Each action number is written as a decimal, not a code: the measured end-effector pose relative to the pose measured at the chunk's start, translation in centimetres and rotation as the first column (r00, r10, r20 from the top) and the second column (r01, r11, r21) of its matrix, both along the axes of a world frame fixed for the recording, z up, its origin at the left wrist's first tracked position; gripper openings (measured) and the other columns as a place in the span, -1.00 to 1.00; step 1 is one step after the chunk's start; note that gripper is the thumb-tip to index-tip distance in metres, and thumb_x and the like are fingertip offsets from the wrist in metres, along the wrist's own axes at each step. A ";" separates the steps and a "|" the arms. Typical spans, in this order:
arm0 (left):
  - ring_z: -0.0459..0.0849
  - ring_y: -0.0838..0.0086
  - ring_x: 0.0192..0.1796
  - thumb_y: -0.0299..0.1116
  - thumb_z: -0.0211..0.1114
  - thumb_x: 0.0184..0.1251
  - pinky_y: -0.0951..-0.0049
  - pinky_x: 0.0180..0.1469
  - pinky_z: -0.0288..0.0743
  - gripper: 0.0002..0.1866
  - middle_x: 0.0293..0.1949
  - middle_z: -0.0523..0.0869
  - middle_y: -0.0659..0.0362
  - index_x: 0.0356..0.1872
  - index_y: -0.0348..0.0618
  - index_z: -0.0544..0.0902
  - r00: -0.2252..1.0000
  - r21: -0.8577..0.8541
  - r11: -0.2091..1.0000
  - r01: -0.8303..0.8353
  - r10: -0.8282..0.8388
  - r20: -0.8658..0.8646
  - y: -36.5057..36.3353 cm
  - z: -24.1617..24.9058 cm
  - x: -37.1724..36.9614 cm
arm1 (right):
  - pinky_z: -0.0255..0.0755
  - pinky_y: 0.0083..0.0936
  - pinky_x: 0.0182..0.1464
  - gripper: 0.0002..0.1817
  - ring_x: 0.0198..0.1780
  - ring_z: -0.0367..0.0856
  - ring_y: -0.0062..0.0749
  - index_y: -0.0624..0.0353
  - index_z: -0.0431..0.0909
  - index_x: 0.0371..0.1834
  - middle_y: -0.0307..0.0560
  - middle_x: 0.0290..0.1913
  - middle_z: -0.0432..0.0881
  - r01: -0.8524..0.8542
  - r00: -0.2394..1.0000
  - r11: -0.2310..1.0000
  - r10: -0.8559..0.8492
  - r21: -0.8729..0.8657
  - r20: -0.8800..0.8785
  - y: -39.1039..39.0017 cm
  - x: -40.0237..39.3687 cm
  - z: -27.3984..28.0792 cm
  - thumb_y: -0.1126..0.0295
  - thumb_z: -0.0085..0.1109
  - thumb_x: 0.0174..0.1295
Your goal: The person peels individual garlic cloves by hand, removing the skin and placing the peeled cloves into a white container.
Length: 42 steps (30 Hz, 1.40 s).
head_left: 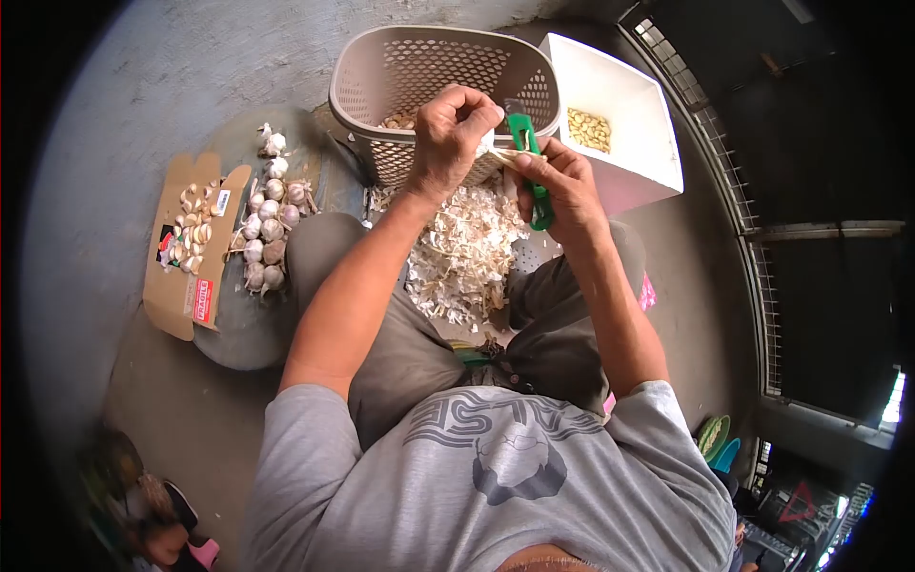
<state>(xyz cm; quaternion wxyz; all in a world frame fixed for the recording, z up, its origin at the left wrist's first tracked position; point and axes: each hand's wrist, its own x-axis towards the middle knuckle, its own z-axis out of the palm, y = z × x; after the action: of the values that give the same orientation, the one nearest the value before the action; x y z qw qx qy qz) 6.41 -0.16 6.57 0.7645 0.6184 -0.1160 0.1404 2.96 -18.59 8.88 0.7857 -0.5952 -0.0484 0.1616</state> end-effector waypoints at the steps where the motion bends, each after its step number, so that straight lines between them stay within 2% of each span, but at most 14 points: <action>1: 0.62 0.59 -0.31 -0.28 0.30 0.39 0.56 -0.20 0.49 -0.77 -0.36 0.66 0.25 -0.29 -0.28 0.67 0.997 -0.068 0.997 0.044 -0.048 -0.058 0.1 -0.9 0.4 | 0.42 -0.63 -0.63 -0.74 -0.60 0.56 -0.60 0.28 0.59 -0.04 -0.16 -0.38 0.67 0.032 0.999 0.999 -0.032 0.008 0.032 0.1 0.1 -0.1 0.38 0.41 0.34; 3: 0.66 0.56 -0.31 -0.22 0.27 0.45 0.52 -0.26 0.56 -0.74 -0.38 0.66 0.24 -0.23 -0.26 0.66 0.973 -0.214 0.968 0.130 -0.166 -0.159 -0.1 -2.0 1.3 | 0.43 -0.67 -0.56 -0.77 -0.53 0.58 -0.64 0.29 0.57 -0.03 -0.20 -0.38 0.67 0.059 0.992 0.998 -0.058 -0.001 0.115 0.5 0.2 0.3 0.47 0.39 0.34; 4: 0.68 0.53 -0.36 -0.16 0.24 0.49 0.43 -0.42 0.64 -0.73 -0.40 0.64 0.23 -0.19 -0.19 0.65 0.906 -0.350 0.916 0.198 -0.307 -0.291 -0.5 -2.2 0.9 | 0.43 -0.67 -0.54 -0.78 -0.51 0.59 -0.65 0.29 0.57 -0.03 -0.21 -0.37 0.68 0.078 0.984 0.996 -0.071 -0.039 0.166 0.8 0.0 0.4 0.49 0.38 0.34; 7: 0.68 0.51 -0.42 -0.16 0.26 0.49 0.39 -0.56 0.64 -0.74 -0.38 0.66 0.20 -0.17 -0.17 0.64 0.804 -0.424 0.853 0.303 -0.468 -0.367 -0.6 -2.1 0.0 | 0.43 -0.68 -0.51 -0.77 -0.49 0.59 -0.65 0.31 0.56 -0.01 -0.23 -0.36 0.68 0.096 0.967 0.991 -0.072 -0.090 0.244 1.0 -0.2 0.7 0.56 0.37 0.33; 16: 0.68 0.40 -0.44 -0.40 0.31 0.24 0.34 -0.48 0.54 -0.89 -0.39 0.70 0.11 -0.32 -0.24 0.65 0.749 -0.652 0.747 0.133 -0.506 -0.428 -2.6 -4.8 0.5 | 0.50 -0.64 -0.51 -0.69 -0.44 0.65 -0.55 0.30 0.53 0.04 -0.11 -0.25 0.69 -0.018 0.997 0.997 0.013 0.074 0.071 0.3 -1.1 -1.7 0.64 0.37 0.26; 20: 0.64 0.43 -0.52 -0.40 0.24 0.31 0.37 -0.55 0.51 -0.89 -0.46 0.67 0.13 -0.34 -0.23 0.63 0.760 -0.609 0.777 0.159 -0.490 -0.427 -2.8 -4.9 0.6 | 0.49 -0.64 -0.50 -0.72 -0.44 0.64 -0.57 0.30 0.53 0.03 -0.13 -0.27 0.69 0.000 0.995 1.000 -0.001 0.011 0.097 0.1 -1.4 -1.3 0.59 0.35 0.31; 24: 0.56 0.52 -0.64 -0.40 0.26 0.29 0.44 -0.69 0.45 -0.91 -0.53 0.62 0.19 -0.37 -0.17 0.64 0.849 -0.335 0.930 0.151 -0.295 -0.438 -2.3 -4.1 1.2 | 0.43 -0.66 -0.51 -0.78 -0.42 0.63 -0.61 0.27 0.55 0.03 -0.16 -0.31 0.67 0.022 0.990 0.987 0.000 -0.158 0.138 -1.8 -0.5 -0.6 0.48 0.31 0.41; 27: 0.65 0.48 -0.49 -0.34 0.23 0.37 0.42 -0.64 0.50 -0.86 -0.40 0.69 0.15 -0.29 -0.18 0.65 0.882 -0.434 0.899 0.056 -0.249 -0.401 -0.7 -4.5 2.4 | 0.33 -0.66 -0.54 -0.75 -0.55 0.47 -0.64 0.26 0.56 0.03 -0.24 -0.41 0.57 0.266 0.952 0.850 -0.158 -0.454 0.263 -7.0 4.2 -1.9 0.28 0.21 0.53; 29: 0.69 0.44 -0.38 -0.28 0.20 0.42 0.33 -0.57 0.55 -0.82 -0.28 0.73 0.15 -0.22 -0.17 0.65 0.863 -0.522 0.853 0.006 -0.268 -0.428 0.4 -4.5 2.7 | 0.35 -0.60 -0.49 -0.68 -0.52 0.44 -0.62 0.32 0.57 0.14 -0.22 -0.41 0.55 0.343 0.930 0.776 -0.204 -0.529 0.304 -10.4 8.4 -3.0 0.31 0.20 0.48; 32: 0.69 0.31 -0.27 -0.29 0.16 0.45 0.17 -0.42 0.62 -0.81 -0.17 0.74 0.08 -0.18 -0.18 0.63 0.865 -0.591 0.806 0.033 -0.319 -0.387 1.1 -5.2 3.6 | 0.48 -0.34 -0.39 -0.72 -0.42 0.59 -0.37 0.38 0.57 0.00 -0.04 -0.35 0.65 0.429 0.884 0.581 -0.115 -0.692 0.452 -13.9 14.5 -7.7 0.45 0.24 0.27; 35: 0.68 0.25 -0.20 -0.35 0.12 0.43 0.09 -0.33 0.65 -0.84 -0.11 0.72 0.03 -0.17 -0.19 0.61 0.868 -0.624 0.780 0.041 -0.337 -0.364 0.8 -4.8 3.6 | 0.53 -0.19 -0.21 -0.62 -0.29 0.68 -0.11 0.43 0.57 0.02 0.19 -0.25 0.69 0.308 0.951 0.429 -0.101 -0.849 0.293 -13.1 16.7 -9.4 0.44 0.24 0.16; 37: 0.68 0.24 -0.18 -0.37 0.11 0.43 0.08 -0.32 0.65 -0.84 -0.09 0.72 0.03 -0.16 -0.20 0.60 0.865 -0.649 0.759 0.041 -0.352 -0.357 0.2 -4.8 3.5 | 0.57 -0.06 0.05 -0.60 -0.05 0.74 0.20 0.38 0.60 0.05 0.41 -0.19 0.72 0.356 0.934 0.314 -0.098 -0.880 0.343 -12.3 17.7 -11.9 0.40 0.24 0.16; 39: 0.69 0.25 -0.12 -0.38 0.10 0.43 0.06 -0.27 0.67 -0.83 -0.06 0.70 0.03 -0.13 -0.22 0.61 0.854 -0.647 0.758 0.087 -0.391 -0.343 0.1 -4.8 3.3 | 0.59 -0.05 0.06 -0.64 -0.02 0.75 0.17 0.34 0.63 0.01 0.38 -0.16 0.74 0.355 0.925 0.230 0.056 -0.906 0.377 -11.9 17.9 -13.2 0.37 0.27 0.19; 42: 0.68 0.25 -0.09 -0.37 0.11 0.44 0.07 -0.24 0.67 -0.80 -0.05 0.69 0.05 -0.11 -0.23 0.64 0.850 -0.669 0.733 0.125 -0.427 -0.309 0.2 -4.9 3.2 | 0.59 -0.06 0.06 -0.65 -0.02 0.75 0.15 0.31 0.66 -0.01 0.34 -0.09 0.75 0.242 0.967 0.207 0.031 -0.948 0.253 -11.8 18.0 -12.8 0.33 0.32 0.21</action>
<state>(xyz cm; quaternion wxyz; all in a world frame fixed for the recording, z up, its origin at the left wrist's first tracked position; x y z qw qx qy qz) 9.64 0.07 1.64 0.9432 0.3186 0.0213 -0.0920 20.92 -30.35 -3.93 0.2374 -0.9705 0.0190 0.0360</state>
